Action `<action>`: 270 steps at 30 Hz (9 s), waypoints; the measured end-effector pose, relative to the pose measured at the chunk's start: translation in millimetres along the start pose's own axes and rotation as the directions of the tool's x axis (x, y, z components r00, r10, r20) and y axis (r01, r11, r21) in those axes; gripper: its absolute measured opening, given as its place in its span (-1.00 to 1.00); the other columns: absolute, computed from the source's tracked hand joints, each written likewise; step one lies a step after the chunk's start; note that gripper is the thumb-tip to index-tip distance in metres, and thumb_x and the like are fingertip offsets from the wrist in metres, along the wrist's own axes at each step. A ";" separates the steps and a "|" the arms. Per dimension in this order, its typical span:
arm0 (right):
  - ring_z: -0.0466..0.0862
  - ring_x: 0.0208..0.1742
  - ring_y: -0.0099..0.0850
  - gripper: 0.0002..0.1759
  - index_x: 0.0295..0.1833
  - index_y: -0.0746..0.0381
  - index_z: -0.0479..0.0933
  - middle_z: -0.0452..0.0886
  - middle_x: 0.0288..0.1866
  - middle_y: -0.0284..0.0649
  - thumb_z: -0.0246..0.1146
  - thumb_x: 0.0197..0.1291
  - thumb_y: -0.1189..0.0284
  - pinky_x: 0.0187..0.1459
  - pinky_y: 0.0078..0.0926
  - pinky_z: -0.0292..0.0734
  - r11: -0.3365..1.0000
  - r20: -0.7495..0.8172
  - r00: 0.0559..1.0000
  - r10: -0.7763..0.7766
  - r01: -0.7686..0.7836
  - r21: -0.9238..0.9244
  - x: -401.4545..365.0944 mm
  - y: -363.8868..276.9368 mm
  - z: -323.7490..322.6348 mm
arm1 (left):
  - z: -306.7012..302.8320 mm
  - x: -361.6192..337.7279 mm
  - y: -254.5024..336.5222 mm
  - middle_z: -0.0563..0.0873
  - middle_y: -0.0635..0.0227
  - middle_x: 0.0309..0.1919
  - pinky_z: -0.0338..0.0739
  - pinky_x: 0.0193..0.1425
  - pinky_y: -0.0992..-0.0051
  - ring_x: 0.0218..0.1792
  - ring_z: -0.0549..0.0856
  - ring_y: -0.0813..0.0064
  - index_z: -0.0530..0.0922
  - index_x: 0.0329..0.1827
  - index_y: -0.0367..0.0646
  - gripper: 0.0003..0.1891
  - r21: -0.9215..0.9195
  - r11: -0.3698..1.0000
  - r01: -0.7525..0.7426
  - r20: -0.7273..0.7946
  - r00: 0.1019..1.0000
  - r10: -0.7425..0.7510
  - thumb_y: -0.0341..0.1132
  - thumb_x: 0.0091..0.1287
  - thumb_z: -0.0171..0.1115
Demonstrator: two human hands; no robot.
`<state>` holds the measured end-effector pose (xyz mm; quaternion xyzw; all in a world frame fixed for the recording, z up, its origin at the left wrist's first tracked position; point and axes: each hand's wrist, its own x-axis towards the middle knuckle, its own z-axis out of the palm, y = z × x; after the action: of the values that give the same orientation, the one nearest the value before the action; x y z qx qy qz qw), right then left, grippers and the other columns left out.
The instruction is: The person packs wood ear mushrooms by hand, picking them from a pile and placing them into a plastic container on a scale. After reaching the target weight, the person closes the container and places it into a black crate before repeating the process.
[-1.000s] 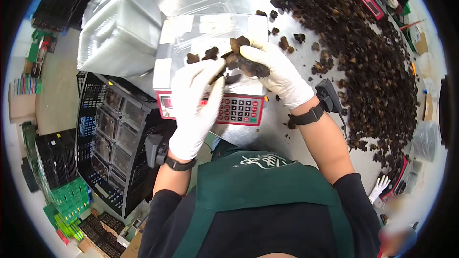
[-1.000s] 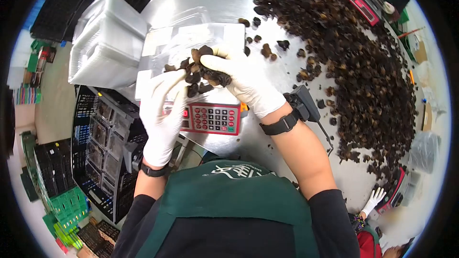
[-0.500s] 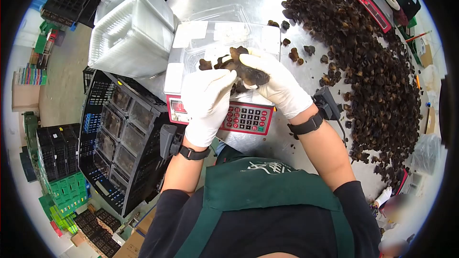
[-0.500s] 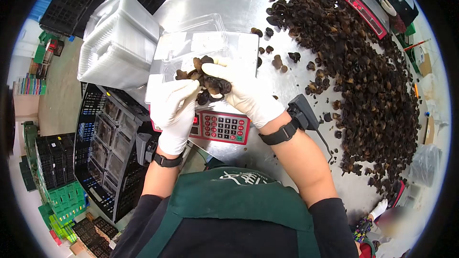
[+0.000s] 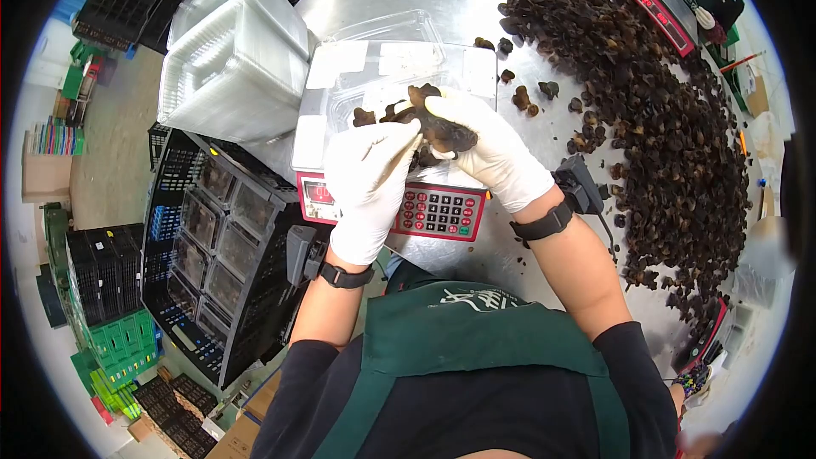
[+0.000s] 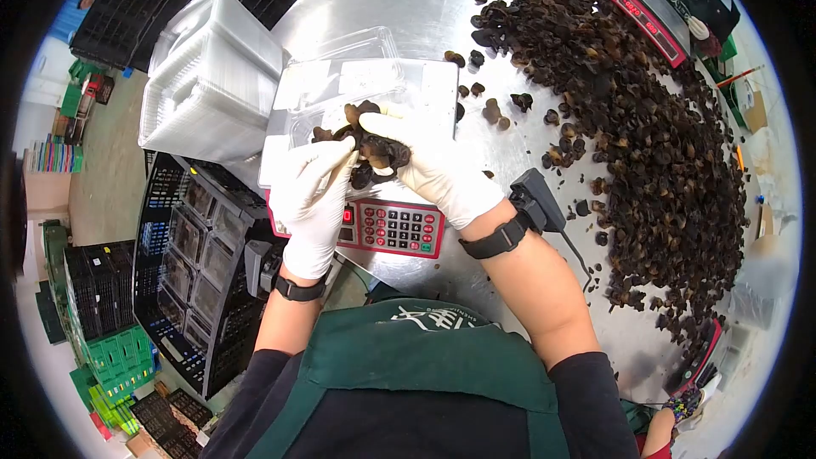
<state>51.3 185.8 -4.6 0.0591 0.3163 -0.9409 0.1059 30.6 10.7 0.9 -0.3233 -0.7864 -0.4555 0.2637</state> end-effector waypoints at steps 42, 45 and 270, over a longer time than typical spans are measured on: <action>0.33 0.52 -0.12 -0.35 0.27 -0.09 0.57 0.43 0.43 -0.22 0.39 0.09 -0.11 0.51 0.14 0.11 -0.387 0.119 0.925 -0.360 -0.032 -0.922 -130.7 36.7 -164.8 | -4.7 -15.0 1.8 0.58 0.08 0.29 0.35 0.43 0.21 0.28 0.53 0.09 0.48 0.40 -0.23 -0.53 0.242 0.967 -0.078 0.512 0.857 -0.059 -0.42 0.42 0.21; 0.39 0.47 -0.20 -0.41 0.15 0.00 0.61 0.48 0.33 -0.27 0.41 0.06 -0.08 0.46 0.03 0.21 -0.418 0.113 0.897 -0.427 -0.085 -0.905 -154.4 63.3 -151.8 | -3.7 -16.9 -0.1 0.59 0.12 0.30 0.35 0.43 0.22 0.28 0.53 0.12 0.49 0.40 -0.23 -0.55 0.214 0.973 -0.083 0.510 0.859 -0.039 -0.43 0.44 0.20; 0.68 0.04 -0.18 -0.70 0.06 0.37 0.64 0.72 -0.01 -0.07 0.32 0.35 0.38 0.15 -0.32 0.52 -0.241 -0.038 0.714 -0.699 -0.286 -0.928 -213.7 -79.0 -275.9 | 73.5 -224.6 35.7 0.56 0.14 0.23 0.39 0.40 0.10 0.33 0.49 0.12 0.52 0.23 -0.22 -0.45 -0.305 0.903 -0.303 0.627 0.650 0.430 -0.34 0.09 0.26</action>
<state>252.2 449.5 -139.3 0.1917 0.9294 -0.2542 -0.1868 194.9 29.1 -171.8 -0.6410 -0.7027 -0.3083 0.0150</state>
